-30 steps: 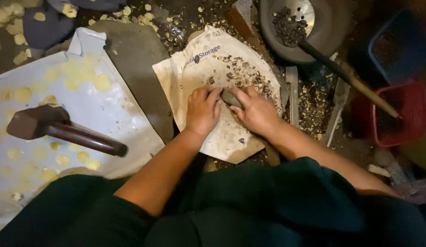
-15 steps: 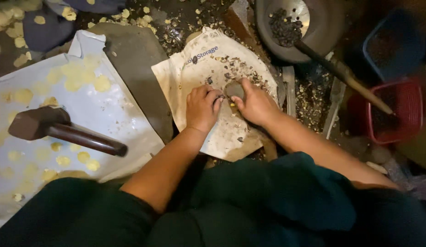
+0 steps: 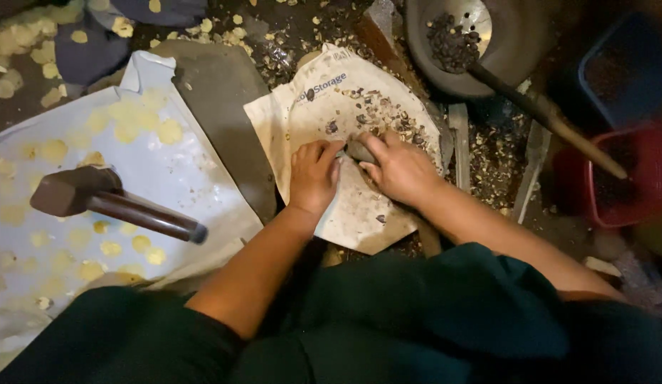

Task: Flattening nuts into discs using a wooden mallet on a stone surface and arranging them on a sheet

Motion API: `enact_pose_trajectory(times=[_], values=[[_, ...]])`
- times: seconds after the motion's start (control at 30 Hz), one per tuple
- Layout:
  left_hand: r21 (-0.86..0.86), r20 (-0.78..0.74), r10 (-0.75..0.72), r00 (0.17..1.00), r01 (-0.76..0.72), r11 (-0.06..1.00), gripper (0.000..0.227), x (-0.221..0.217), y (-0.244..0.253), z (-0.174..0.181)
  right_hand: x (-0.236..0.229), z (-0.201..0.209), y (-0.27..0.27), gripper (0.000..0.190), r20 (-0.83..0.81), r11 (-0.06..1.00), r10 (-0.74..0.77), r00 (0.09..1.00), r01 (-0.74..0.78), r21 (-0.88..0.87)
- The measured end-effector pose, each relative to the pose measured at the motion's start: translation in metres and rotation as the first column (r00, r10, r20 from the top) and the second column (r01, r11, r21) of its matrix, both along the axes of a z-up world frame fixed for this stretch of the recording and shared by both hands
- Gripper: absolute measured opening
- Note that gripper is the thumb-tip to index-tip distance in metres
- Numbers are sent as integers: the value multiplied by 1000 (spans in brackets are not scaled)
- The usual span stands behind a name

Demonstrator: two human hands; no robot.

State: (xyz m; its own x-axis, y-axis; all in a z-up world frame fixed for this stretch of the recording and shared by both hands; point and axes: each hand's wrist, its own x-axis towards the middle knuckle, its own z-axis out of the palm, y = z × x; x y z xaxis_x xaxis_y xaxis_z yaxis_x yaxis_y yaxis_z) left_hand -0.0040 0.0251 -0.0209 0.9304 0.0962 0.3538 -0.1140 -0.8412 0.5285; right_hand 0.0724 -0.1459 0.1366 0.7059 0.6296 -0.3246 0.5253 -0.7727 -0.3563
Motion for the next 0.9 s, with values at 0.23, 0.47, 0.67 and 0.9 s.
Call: enact_pose_trajectory(times=[0.23,0.47,0.67,0.9], values=[[-65,45,-27,999,29,997,31,14,9,-17,19,-40,-13,52,-260,927,-360,896,376,12],[-42,92,-57,994,61,997,21,37,-9,-41,22,-45,-11,50,-198,941,-337,920,335,-44],[76,-13,12,1000,-11,997,56,5,-4,-1,5,-58,-19,52,-98,964,-265,959,262,-42],[123,-297,-13,955,52,991,78,-4,1,19,-13,-51,-26,56,217,987,24,976,11,-161]])
